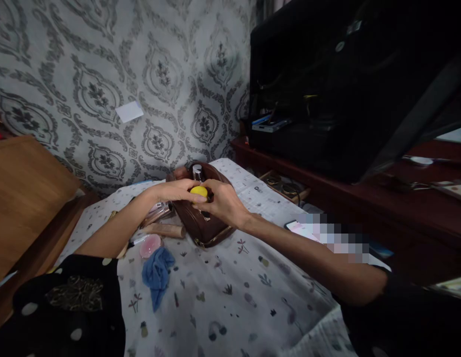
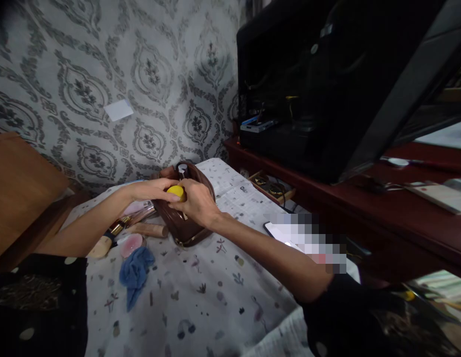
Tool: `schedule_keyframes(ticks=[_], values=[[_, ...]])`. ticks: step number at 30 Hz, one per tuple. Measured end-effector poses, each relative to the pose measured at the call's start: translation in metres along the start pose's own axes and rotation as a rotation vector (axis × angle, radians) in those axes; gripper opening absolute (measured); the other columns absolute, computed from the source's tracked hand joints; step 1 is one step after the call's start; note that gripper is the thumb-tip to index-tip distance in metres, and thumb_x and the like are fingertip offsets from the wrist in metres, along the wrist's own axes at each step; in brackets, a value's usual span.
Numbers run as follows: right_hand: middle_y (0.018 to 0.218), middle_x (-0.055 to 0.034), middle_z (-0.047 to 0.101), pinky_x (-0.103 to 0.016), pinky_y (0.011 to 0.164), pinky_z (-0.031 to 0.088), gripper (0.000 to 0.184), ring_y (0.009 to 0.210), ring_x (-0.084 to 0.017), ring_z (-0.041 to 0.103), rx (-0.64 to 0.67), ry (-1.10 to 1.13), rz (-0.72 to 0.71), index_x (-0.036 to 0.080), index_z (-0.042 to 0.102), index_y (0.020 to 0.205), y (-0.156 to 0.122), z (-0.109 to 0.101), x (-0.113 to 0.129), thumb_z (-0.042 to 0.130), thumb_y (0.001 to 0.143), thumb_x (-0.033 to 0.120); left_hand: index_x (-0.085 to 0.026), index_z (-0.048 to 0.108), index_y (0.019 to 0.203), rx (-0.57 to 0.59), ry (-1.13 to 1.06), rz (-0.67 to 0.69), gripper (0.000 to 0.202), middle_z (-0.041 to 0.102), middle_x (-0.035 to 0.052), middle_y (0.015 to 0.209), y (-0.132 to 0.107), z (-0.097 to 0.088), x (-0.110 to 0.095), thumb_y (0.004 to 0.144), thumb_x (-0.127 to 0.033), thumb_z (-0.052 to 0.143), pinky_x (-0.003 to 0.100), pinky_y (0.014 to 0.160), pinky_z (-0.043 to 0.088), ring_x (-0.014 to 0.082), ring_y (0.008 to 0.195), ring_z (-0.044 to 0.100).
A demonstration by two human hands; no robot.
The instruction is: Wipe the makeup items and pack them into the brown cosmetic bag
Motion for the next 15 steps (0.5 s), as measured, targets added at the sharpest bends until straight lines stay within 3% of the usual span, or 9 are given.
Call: schedule_keyframes(ticks=[3,7,9,11,13,15], values=[[0.087,-0.0004,0.068,-0.026,0.072,0.046,0.033,0.079,-0.015,0.063,0.089,0.086,0.003,0.016,0.065,0.101,0.005,0.004,-0.005,0.08,0.072,0.022,-0.015,0.062,0.105,0.034,-0.037,-0.055,0.049,0.065,0.0025,0.097,-0.001,0.0,0.004,0.07,-0.047,0.074,0.031,0.084,0.048,0.0181,0.092,0.061],[0.094,-0.0031,0.071,-0.024,0.072,0.05,0.051,0.082,-0.014,0.067,0.194,0.181,0.08,0.013,0.056,0.122,0.017,0.009,-0.02,0.071,0.074,0.013,-0.015,0.061,0.096,0.027,0.002,-0.163,0.04,0.062,-0.0005,0.085,0.001,-0.005,0.014,0.068,-0.041,0.072,0.026,0.069,0.047,0.0145,0.077,0.06],[0.093,-0.0057,0.072,-0.024,0.071,0.05,0.036,0.083,-0.016,0.068,0.253,0.064,0.115,0.012,0.062,0.113,0.022,0.014,-0.028,0.063,0.077,0.009,-0.016,0.061,0.09,0.045,0.118,-0.213,0.033,0.062,-0.0014,0.08,0.004,-0.007,0.018,0.067,-0.037,0.07,0.024,0.062,0.045,0.0139,0.07,0.058],[0.085,-0.006,0.073,-0.024,0.067,0.048,0.021,0.079,-0.017,0.068,0.368,-0.068,0.082,0.014,0.069,0.092,0.027,0.023,-0.034,0.058,0.078,0.005,-0.016,0.062,0.085,0.094,0.218,-0.236,0.026,0.062,-0.0016,0.076,0.008,-0.006,0.019,0.065,-0.032,0.067,0.024,0.058,0.044,0.0141,0.067,0.057],[0.071,-0.0045,0.071,-0.024,0.062,0.047,0.017,0.069,-0.018,0.067,0.488,-0.124,0.016,0.015,0.071,0.075,0.031,0.035,-0.037,0.059,0.075,0.002,-0.016,0.063,0.083,0.127,0.26,-0.234,0.023,0.064,-0.0014,0.074,0.011,-0.004,0.018,0.063,-0.029,0.065,0.023,0.058,0.044,0.0146,0.067,0.058],[0.064,-0.0027,0.068,-0.025,0.062,0.047,0.014,0.065,-0.017,0.065,0.53,-0.11,-0.028,0.014,0.071,0.071,0.037,0.045,-0.039,0.065,0.073,0.002,-0.016,0.064,0.082,0.152,0.283,-0.254,0.023,0.064,-0.0011,0.073,0.013,-0.003,0.018,0.062,-0.028,0.064,0.023,0.057,0.045,0.0153,0.067,0.058]])
Point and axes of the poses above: each hand's wrist, its own y-axis towards the middle knuckle, its own z-axis out of the palm, x = y × z, the point moved 3 cm from there along y, towards the middle knuckle
